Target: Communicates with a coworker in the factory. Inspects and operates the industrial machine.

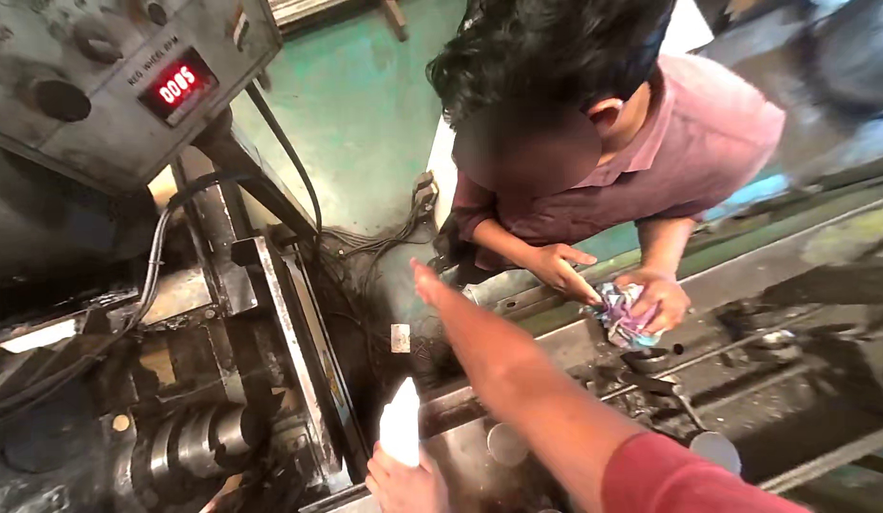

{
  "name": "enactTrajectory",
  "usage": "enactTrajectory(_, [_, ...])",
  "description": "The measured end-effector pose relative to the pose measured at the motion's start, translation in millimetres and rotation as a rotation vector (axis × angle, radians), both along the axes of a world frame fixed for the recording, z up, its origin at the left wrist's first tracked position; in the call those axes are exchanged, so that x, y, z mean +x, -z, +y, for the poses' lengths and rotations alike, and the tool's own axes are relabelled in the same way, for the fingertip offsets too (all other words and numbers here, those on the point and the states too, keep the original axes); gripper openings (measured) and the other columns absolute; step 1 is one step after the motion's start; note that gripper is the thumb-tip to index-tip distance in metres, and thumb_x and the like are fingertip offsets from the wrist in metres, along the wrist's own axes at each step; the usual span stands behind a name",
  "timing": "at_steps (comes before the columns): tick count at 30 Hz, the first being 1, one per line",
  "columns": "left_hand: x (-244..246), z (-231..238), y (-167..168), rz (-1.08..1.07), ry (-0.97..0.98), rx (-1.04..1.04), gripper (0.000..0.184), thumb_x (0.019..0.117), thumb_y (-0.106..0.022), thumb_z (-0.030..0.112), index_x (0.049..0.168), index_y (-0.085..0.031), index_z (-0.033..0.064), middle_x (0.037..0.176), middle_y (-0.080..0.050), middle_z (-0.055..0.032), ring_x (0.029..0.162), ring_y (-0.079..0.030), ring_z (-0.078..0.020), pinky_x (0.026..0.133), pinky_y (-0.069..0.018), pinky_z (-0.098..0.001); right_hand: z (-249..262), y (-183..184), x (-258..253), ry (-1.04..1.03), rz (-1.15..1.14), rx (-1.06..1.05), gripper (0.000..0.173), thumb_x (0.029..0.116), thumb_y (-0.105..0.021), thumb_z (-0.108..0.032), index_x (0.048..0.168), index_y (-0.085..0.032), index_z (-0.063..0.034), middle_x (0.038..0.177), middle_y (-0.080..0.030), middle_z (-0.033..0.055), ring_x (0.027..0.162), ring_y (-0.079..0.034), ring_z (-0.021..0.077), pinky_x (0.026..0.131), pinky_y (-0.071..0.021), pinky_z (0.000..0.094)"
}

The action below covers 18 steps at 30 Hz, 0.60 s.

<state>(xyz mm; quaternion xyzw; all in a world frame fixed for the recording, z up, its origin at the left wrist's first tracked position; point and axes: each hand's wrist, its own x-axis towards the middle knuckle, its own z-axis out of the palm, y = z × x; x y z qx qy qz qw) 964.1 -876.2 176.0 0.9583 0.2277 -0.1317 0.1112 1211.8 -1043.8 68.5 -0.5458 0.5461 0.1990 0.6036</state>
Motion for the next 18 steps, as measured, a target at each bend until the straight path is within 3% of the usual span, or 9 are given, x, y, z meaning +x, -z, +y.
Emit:
enactTrajectory(4, [-2.0,0.0,1.7,-0.022,-0.018,0.015,0.055,0.083,-0.072,0.019,0.129,-0.059,-0.0079,0.118,-0.063,-0.0311,0.109,-0.063,-0.0524,0.075,-0.0531,-0.0653,-35.6,-5.8,14.3,-0.15,-0.033,-0.163,0.065,0.109,-0.039,-0.05,0.14,-0.052,0.0057,0.148,-0.047,0.03,0.138,-0.045,0.0414,0.109,-0.0379,0.0589])
enactTrajectory(9, [-3.3,0.6,2.1,-0.04,0.0,0.016,0.055,0.0836,-0.07,0.019,0.13,-0.058,-0.0084,0.118,-0.063,-0.0317,0.11,-0.062,-0.0529,0.077,-0.0527,-0.0654,1.8,27.0,-52.7,0.033,0.022,0.095,0.073,0.1079,-0.039,-0.054,0.152,-0.036,0.0036,0.154,-0.036,0.0318,0.137,-0.042,0.0439,0.108,-0.0367,0.0582])
enactTrajectory(12, [-1.7,0.5,1.2,-0.048,0.008,0.017,0.053,0.0849,-0.069,0.02,0.128,-0.058,-0.0093,0.118,-0.062,-0.0321,0.109,-0.062,-0.0526,0.077,-0.0528,-0.0645,29.1,48.0,-105.8,0.169,0.147,0.232,0.077,0.1067,-0.039,-0.057,0.159,-0.026,-0.0019,0.163,-0.024,0.0284,0.149,-0.029,0.0433,0.117,-0.0298,0.0587])
enactTrajectory(13, [-2.0,1.1,1.0,-0.057,0.009,0.02,0.053,0.0848,-0.069,0.02,0.127,-0.059,-0.0092,0.117,-0.063,-0.0318,0.108,-0.062,-0.0525,0.076,-0.0529,-0.0644,35.3,50.9,-119.3,0.199,0.175,0.253,0.076,0.1073,-0.038,-0.056,0.159,-0.024,-0.0031,0.165,-0.021,0.0271,0.152,-0.024,0.0425,0.119,-0.0269,0.0593])
enactTrajectory(18, [-3.2,1.1,2.1,-0.05,-0.024,0.028,0.053,0.0839,-0.07,0.022,0.127,-0.06,-0.0065,0.117,-0.063,-0.0303,0.109,-0.063,-0.0518,0.074,-0.0526,-0.0648,44.6,51.6,-149.3,0.225,0.236,0.254,0.071,0.1091,-0.031,-0.055,0.16,-0.024,-0.0057,0.165,-0.019,0.0261,0.151,-0.023,0.0411,0.117,-0.0261,0.059])
